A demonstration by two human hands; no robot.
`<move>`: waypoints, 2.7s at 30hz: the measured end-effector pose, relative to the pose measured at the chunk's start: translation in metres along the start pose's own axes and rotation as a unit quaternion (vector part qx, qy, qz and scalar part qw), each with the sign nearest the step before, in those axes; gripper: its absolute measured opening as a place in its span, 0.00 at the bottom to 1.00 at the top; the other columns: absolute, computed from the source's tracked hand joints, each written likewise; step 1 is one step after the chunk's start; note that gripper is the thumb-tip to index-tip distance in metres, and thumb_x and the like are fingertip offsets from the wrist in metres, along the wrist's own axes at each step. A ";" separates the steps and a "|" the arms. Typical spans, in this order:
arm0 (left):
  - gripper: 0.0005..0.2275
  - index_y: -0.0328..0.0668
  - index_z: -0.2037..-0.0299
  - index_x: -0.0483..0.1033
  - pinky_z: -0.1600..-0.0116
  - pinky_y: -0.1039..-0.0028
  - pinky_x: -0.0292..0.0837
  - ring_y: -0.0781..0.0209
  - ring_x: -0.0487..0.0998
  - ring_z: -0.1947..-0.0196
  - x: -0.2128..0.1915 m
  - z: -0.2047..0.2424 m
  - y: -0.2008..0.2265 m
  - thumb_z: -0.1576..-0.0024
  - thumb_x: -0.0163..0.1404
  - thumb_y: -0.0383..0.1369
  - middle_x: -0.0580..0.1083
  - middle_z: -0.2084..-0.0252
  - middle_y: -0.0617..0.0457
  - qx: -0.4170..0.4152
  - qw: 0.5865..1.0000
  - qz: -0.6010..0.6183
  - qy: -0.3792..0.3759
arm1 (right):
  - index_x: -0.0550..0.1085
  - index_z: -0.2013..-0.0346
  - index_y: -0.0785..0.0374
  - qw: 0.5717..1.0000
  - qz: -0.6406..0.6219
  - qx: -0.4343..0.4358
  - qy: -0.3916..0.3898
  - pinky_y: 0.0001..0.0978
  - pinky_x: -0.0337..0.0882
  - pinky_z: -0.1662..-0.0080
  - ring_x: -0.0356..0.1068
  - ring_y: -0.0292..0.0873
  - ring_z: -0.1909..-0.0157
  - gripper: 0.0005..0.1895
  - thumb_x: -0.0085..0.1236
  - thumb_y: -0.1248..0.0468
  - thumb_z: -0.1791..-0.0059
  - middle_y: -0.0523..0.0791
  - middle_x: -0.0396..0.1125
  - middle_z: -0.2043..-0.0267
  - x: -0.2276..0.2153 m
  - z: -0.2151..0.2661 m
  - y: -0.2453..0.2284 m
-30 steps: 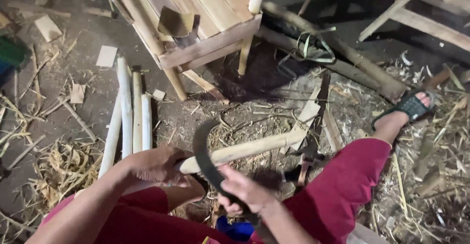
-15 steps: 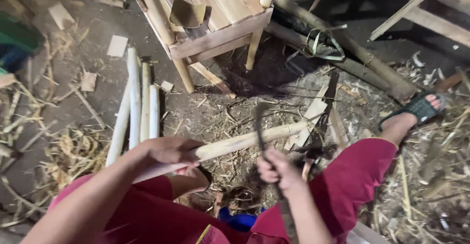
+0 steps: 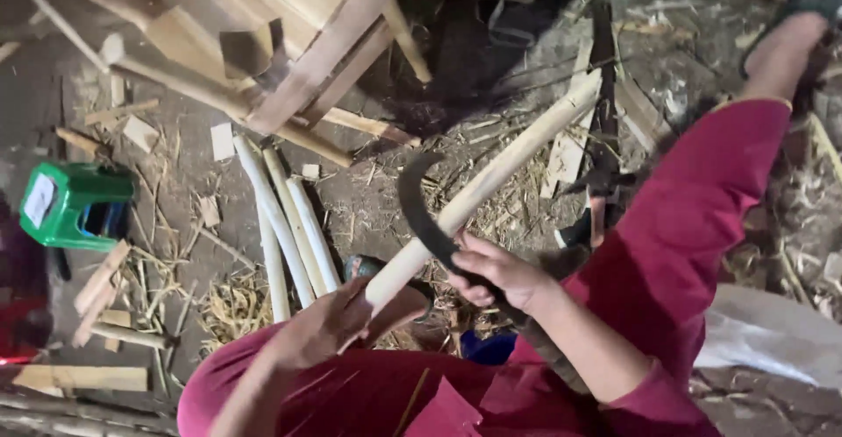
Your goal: Shaving and shaping a wooden pole using a hand tool in a workshop environment.
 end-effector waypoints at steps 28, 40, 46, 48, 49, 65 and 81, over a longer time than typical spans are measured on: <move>0.25 0.34 0.45 0.67 0.67 0.82 0.79 0.63 0.84 0.71 0.025 0.071 -0.080 0.55 0.57 0.24 0.80 0.64 0.47 -0.106 0.980 0.115 0.125 | 0.55 0.37 0.59 0.998 0.040 0.054 -0.015 0.16 0.61 0.84 0.59 0.32 0.83 0.32 0.52 0.62 0.54 0.46 0.64 0.74 -0.001 0.013 0.008; 0.33 0.26 0.39 0.55 0.70 0.75 0.69 0.58 0.74 0.72 0.045 0.060 -0.106 0.55 0.59 0.24 0.70 0.63 0.42 -0.085 0.903 0.419 0.037 | 0.45 0.32 0.56 0.973 -0.031 0.143 -0.178 0.16 0.62 0.79 0.62 0.32 0.80 0.32 0.45 0.68 0.48 0.44 0.66 0.72 0.061 0.007 0.079; 0.26 0.35 0.45 0.67 0.45 0.66 0.78 0.52 0.84 0.53 0.039 0.101 -0.141 0.57 0.58 0.23 0.80 0.53 0.40 -0.165 0.936 0.247 0.187 | 0.58 0.50 0.68 0.993 -0.022 -0.008 -0.119 0.17 0.53 0.86 0.54 0.31 0.86 0.15 0.46 0.67 0.49 0.43 0.60 0.80 -0.013 0.011 -0.001; 0.24 0.28 0.48 0.72 0.47 0.64 0.80 0.46 0.85 0.55 0.002 0.104 -0.063 0.58 0.57 0.18 0.82 0.56 0.33 -0.237 0.882 0.304 0.269 | 0.54 0.44 0.60 0.983 -0.066 -0.033 -0.170 0.16 0.53 0.83 0.53 0.30 0.82 0.18 0.44 0.64 0.47 0.39 0.57 0.78 -0.011 0.022 -0.012; 0.19 0.57 0.49 0.72 0.57 0.80 0.77 0.66 0.82 0.65 -0.015 0.100 0.026 0.53 0.53 0.32 0.82 0.62 0.58 -0.303 0.934 0.043 0.183 | 0.55 0.45 0.60 0.995 -0.038 -0.031 -0.090 0.17 0.52 0.82 0.53 0.31 0.83 0.19 0.45 0.64 0.49 0.41 0.58 0.77 -0.013 0.025 -0.010; 0.20 0.40 0.44 0.66 0.81 0.83 0.67 0.69 0.71 0.83 0.020 0.072 -0.043 0.48 0.49 0.28 0.75 0.71 0.55 -0.078 0.990 0.066 0.093 | 0.52 0.37 0.63 0.997 0.078 0.019 -0.018 0.15 0.56 0.85 0.54 0.30 0.85 0.29 0.47 0.61 0.51 0.40 0.60 0.79 -0.011 0.005 0.010; 0.21 0.49 0.45 0.66 0.79 0.86 0.73 0.71 0.76 0.80 0.016 0.069 -0.037 0.50 0.54 0.32 0.78 0.69 0.57 -0.180 0.977 -0.019 0.108 | 0.59 0.45 0.65 0.995 0.038 0.000 0.088 0.19 0.52 0.90 0.54 0.32 0.89 0.19 0.38 0.73 0.51 0.42 0.60 0.85 0.007 0.017 0.005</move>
Point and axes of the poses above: each hand's wrist, its own z-axis away from the middle knuckle, its own x-axis out of the palm, y = z × x, the point moved 8 cm from there along -z, towards the middle knuckle
